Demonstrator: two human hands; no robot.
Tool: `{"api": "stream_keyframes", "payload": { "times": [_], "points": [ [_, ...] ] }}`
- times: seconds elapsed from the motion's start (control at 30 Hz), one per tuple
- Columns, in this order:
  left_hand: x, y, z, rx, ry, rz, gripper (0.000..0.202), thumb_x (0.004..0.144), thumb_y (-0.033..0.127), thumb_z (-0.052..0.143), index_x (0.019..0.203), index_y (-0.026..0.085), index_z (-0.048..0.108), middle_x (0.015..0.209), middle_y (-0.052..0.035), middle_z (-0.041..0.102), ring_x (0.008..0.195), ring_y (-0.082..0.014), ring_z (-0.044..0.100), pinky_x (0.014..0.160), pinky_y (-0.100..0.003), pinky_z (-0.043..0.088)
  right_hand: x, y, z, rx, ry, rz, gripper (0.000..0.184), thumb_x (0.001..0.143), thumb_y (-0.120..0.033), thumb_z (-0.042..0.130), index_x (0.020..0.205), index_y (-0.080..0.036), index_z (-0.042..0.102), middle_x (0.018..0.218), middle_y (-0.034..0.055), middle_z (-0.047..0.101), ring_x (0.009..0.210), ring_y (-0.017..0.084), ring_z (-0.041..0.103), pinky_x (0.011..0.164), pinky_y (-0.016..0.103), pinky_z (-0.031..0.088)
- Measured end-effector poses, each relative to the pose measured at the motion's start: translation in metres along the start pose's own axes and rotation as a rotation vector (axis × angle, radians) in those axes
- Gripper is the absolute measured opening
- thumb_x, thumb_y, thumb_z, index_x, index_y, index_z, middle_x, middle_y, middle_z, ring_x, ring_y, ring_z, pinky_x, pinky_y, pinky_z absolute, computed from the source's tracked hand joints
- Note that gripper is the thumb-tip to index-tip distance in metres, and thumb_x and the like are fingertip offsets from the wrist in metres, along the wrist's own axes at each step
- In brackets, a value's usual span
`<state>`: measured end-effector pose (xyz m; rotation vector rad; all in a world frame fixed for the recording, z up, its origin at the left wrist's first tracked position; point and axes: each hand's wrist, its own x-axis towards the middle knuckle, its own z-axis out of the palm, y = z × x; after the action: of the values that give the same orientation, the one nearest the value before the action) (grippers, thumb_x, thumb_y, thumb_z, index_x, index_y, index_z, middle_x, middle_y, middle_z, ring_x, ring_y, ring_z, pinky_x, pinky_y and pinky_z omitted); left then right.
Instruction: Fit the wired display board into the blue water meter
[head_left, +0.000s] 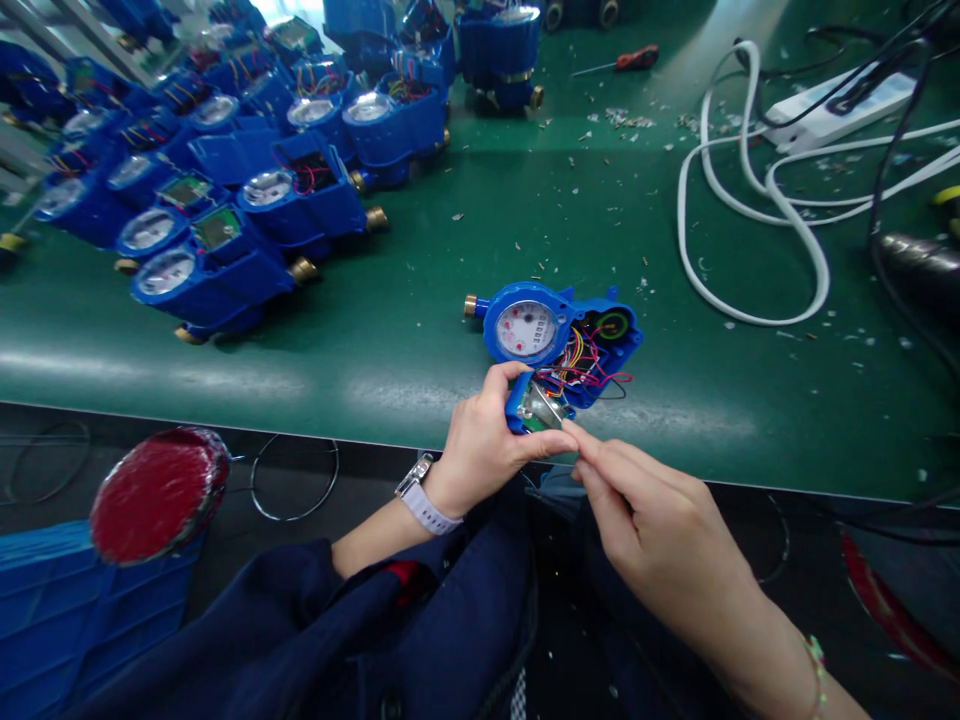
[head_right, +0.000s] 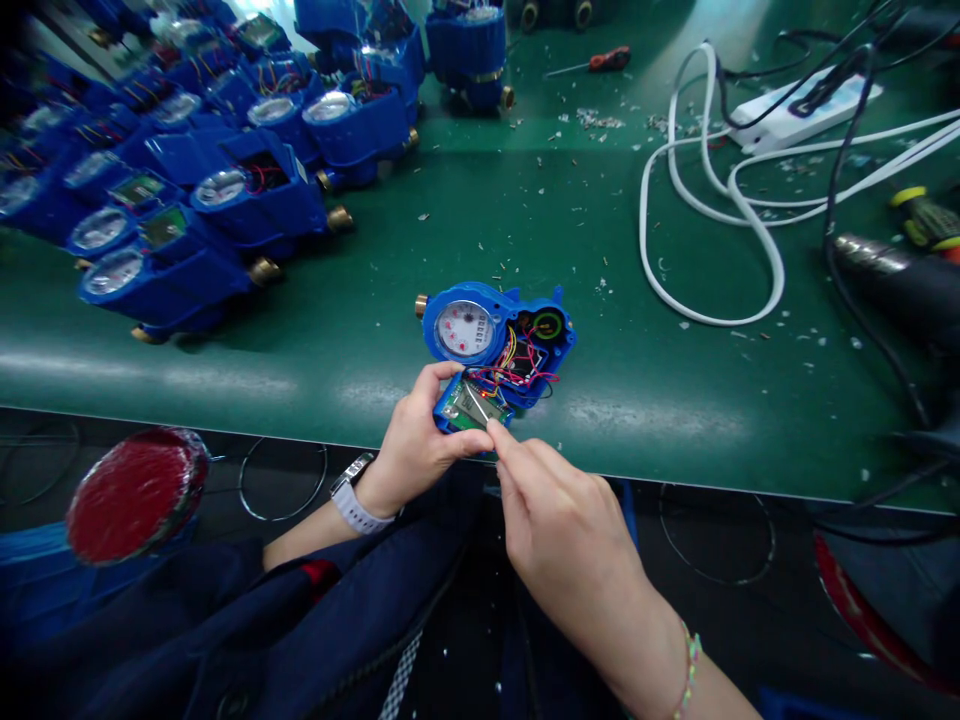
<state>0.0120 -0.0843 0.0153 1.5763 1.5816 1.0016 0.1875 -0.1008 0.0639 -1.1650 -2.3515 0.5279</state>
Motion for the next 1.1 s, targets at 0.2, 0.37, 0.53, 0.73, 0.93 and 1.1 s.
{"api": "stream_keyframes", "payload": {
  "times": [0.2,0.37,0.53,0.73,0.93,1.1],
  "points": [
    [0.001,0.001,-0.005,0.004,-0.037,0.011,0.079,0.065,0.069,0.067,0.12,0.017,0.045,0.096,-0.0084,0.067,0.086,-0.0266,0.066,0.075,-0.036,0.049,0.001,0.015,-0.003,-0.006,-0.045,-0.098,0.033,0.094,-0.01,0.044,0.123,-0.005,0.059,0.088,0.0105,0.069,0.069,0.019,0.066,0.068,0.031,0.056],
    [0.001,0.0,-0.009,0.032,-0.085,0.014,0.077,0.068,0.068,0.065,0.12,0.016,0.045,0.096,-0.0087,0.068,0.083,-0.0257,0.066,0.072,-0.036,0.049,0.01,0.03,-0.019,-0.03,-0.147,-0.178,0.033,0.093,-0.012,0.046,0.124,-0.009,0.058,0.097,0.0103,0.07,0.075,0.02,0.067,0.075,0.033,0.055],
    [0.004,-0.002,-0.014,0.161,-0.128,0.067,0.079,0.065,0.072,0.064,0.118,0.017,0.044,0.093,-0.0073,0.069,0.079,-0.025,0.068,0.066,-0.033,0.049,0.02,0.039,-0.03,-0.077,-0.225,-0.244,0.033,0.094,-0.013,0.044,0.123,-0.014,0.058,0.098,0.0078,0.071,0.076,0.02,0.069,0.067,0.03,0.054],
    [0.012,0.01,-0.023,0.658,-0.12,0.28,0.082,0.07,0.08,0.048,0.118,0.013,0.045,0.078,-0.0064,0.07,0.069,-0.0237,0.07,0.057,-0.028,0.046,0.022,0.06,-0.028,-0.193,-0.145,-0.307,0.032,0.097,-0.019,0.039,0.124,-0.017,0.055,0.109,0.0069,0.069,0.087,0.02,0.07,0.068,0.029,0.055],
    [0.017,0.024,-0.025,0.856,-0.221,0.434,0.073,0.079,0.076,0.039,0.11,0.01,0.047,0.069,-0.0043,0.067,0.064,-0.021,0.068,0.053,-0.028,0.043,0.029,0.072,-0.013,-0.332,-0.013,-0.406,0.039,0.1,-0.032,0.027,0.103,-0.015,0.062,0.089,0.0075,0.073,0.066,0.02,0.071,0.05,0.028,0.053],
    [0.018,0.027,-0.028,0.885,-0.213,0.478,0.062,0.085,0.069,0.039,0.102,0.01,0.047,0.067,-0.0031,0.065,0.063,-0.0215,0.067,0.051,-0.029,0.04,0.033,0.067,-0.005,-0.359,0.024,-0.371,0.048,0.101,-0.041,0.025,0.092,-0.017,0.065,0.083,0.005,0.074,0.057,0.018,0.069,0.042,0.027,0.049]
  ]
}}
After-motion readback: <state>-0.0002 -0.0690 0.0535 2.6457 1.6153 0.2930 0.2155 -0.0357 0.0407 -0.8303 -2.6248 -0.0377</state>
